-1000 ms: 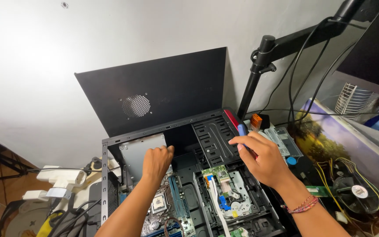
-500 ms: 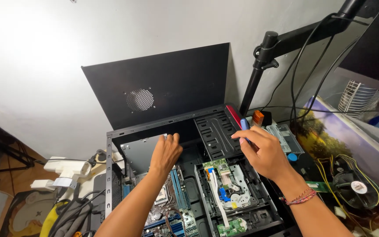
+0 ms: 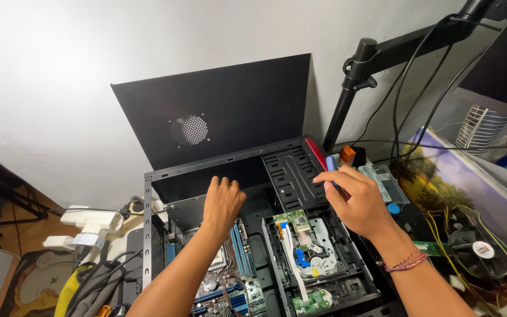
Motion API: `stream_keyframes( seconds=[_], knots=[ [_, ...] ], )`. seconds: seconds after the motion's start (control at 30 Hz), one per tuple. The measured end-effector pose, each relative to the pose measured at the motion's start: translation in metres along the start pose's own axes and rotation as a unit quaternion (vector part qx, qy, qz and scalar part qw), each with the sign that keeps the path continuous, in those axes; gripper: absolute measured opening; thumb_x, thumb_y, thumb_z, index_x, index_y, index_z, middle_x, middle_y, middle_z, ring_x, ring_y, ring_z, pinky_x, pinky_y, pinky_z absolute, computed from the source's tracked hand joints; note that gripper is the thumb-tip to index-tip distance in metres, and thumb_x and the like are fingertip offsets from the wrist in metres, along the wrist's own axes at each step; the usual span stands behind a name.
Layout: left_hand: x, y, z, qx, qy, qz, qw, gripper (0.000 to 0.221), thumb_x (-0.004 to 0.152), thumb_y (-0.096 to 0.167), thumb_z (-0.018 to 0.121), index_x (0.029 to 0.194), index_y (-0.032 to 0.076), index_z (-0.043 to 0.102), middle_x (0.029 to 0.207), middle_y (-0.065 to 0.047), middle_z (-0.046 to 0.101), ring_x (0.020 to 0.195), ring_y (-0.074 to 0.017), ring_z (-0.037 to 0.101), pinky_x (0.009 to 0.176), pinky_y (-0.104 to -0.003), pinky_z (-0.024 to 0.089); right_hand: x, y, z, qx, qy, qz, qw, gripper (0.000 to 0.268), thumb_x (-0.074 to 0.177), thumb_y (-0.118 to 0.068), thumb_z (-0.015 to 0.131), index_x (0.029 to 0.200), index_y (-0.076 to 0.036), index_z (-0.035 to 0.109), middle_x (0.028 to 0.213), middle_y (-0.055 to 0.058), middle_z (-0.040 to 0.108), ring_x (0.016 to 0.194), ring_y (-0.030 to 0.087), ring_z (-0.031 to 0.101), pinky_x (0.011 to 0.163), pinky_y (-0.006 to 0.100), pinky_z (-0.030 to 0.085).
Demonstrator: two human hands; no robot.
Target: Installing an optical drive into a computer case and securing it with screws using a screwdriver.
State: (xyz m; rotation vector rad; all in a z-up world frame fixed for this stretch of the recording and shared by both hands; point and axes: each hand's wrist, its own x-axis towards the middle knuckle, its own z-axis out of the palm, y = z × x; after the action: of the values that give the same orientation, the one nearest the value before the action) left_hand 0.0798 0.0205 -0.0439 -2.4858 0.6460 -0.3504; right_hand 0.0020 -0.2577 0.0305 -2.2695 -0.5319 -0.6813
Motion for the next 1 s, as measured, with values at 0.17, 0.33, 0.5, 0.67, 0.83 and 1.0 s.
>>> stream_keyframes(
  seconds=[0.17,0.33,0.5,0.67,0.83,1.0],
  knots=[
    [-0.002,-0.009,0.018,-0.099,0.025,-0.054,0.993,0.008,0.083,0.008,0.074,0.085,0.015,0.077,0.094,-0.002,0.071,0.094,-0.0198,0.068,0.067,-0.034,0.052,0.000,0.000,0.001,-0.002,-0.001,-0.001,1.000,0.014,0.092,-0.007,0.063,0.101,-0.007,0.074,0.069,0.004,0.052,0.054,0.016,0.051,0.053,0.031,0.043],
    [-0.013,-0.033,0.006,-0.152,0.081,-0.082,0.982,0.036,0.073,0.004,0.076,0.107,0.015,0.072,0.096,-0.004,0.073,0.088,-0.0229,0.072,0.059,-0.036,0.057,0.000,0.000,0.002,-0.009,0.004,-0.011,1.000,0.014,0.092,-0.007,0.063,0.100,-0.008,0.075,0.070,0.005,0.053,0.055,0.016,0.051,0.053,0.031,0.043],
    [-0.034,-0.068,0.012,-0.181,0.048,-0.131,0.973,0.039,0.080,0.000,0.073,0.114,0.018,0.069,0.098,-0.004,0.074,0.089,-0.0269,0.074,0.063,-0.041,0.058,0.000,0.001,0.002,-0.006,0.006,-0.015,1.000,0.014,0.092,-0.007,0.063,0.100,-0.008,0.074,0.071,0.004,0.054,0.056,0.016,0.051,0.054,0.031,0.043],
    [-0.051,-0.094,0.014,-0.295,-0.022,-0.203,0.933,0.041,0.071,0.007,0.081,0.105,0.025,0.069,0.097,-0.001,0.074,0.093,-0.0288,0.073,0.073,-0.044,0.057,0.000,0.002,0.004,-0.005,-0.002,-0.005,1.000,0.014,0.092,-0.007,0.063,0.100,-0.008,0.075,0.070,0.005,0.054,0.055,0.016,0.051,0.054,0.031,0.044],
    [-0.053,-0.097,0.005,-0.351,0.008,-0.204,0.914,0.031,0.070,0.009,0.081,0.096,0.021,0.072,0.089,0.003,0.075,0.087,-0.0255,0.073,0.070,-0.043,0.056,-0.001,0.001,0.004,-0.010,-0.002,0.001,1.000,0.014,0.092,-0.008,0.063,0.101,-0.008,0.074,0.071,0.004,0.055,0.055,0.016,0.052,0.054,0.031,0.044],
    [-0.053,-0.097,-0.004,-0.413,0.002,-0.206,0.887,0.020,0.073,0.012,0.080,0.091,0.020,0.073,0.080,0.006,0.078,0.081,-0.0192,0.074,0.069,-0.039,0.054,-0.001,0.001,0.005,-0.019,-0.003,0.010,1.000,0.014,0.092,-0.009,0.064,0.101,-0.009,0.075,0.070,0.004,0.055,0.055,0.016,0.052,0.054,0.031,0.044]
  ],
)
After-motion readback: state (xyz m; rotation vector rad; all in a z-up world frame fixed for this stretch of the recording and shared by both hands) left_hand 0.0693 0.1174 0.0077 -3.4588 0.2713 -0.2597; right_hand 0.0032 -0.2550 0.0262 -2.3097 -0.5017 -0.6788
